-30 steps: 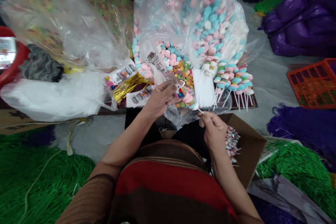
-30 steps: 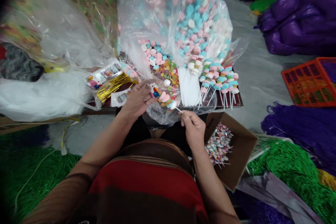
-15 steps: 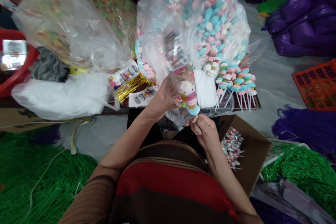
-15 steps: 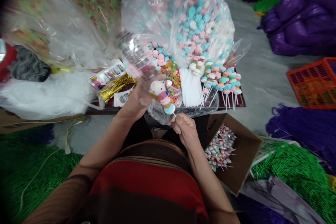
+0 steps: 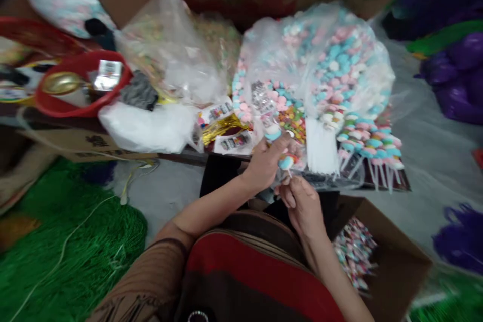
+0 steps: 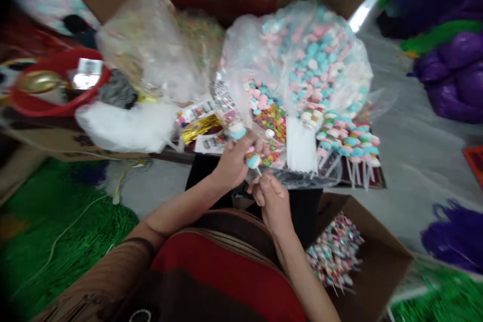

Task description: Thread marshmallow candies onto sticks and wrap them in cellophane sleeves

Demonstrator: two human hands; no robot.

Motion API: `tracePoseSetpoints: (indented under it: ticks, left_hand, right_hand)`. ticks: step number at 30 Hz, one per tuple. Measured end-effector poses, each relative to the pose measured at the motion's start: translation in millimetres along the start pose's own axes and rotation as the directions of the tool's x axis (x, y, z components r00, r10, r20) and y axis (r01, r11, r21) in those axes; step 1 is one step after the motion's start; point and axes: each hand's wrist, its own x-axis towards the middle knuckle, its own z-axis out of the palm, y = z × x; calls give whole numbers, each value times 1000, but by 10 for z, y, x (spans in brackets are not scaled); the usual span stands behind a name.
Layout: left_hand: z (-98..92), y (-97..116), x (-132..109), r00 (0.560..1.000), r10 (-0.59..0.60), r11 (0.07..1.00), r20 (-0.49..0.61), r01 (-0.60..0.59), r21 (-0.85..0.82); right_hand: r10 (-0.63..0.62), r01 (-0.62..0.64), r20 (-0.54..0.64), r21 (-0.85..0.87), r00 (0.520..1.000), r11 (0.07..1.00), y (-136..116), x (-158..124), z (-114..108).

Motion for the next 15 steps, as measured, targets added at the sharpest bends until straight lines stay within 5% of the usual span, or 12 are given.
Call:
tracePoseSetpoints:
  ticks: [6, 10, 15]
  left_hand:
    - [-114, 133, -56, 991, 121, 992, 63, -123, 34]
    - [-184, 371, -253, 985, 108, 980, 137, -129, 153]
    - [-289, 919, -533, 975, 104, 985, 196, -129, 118]
  right_hand:
    - [-187, 147, -115, -287, 976, 947, 25, 29, -64]
    - [-124, 120, -45, -94, 991, 988, -91, -10, 212]
    - [-41, 45, 105, -30, 994, 999, -157, -112, 480]
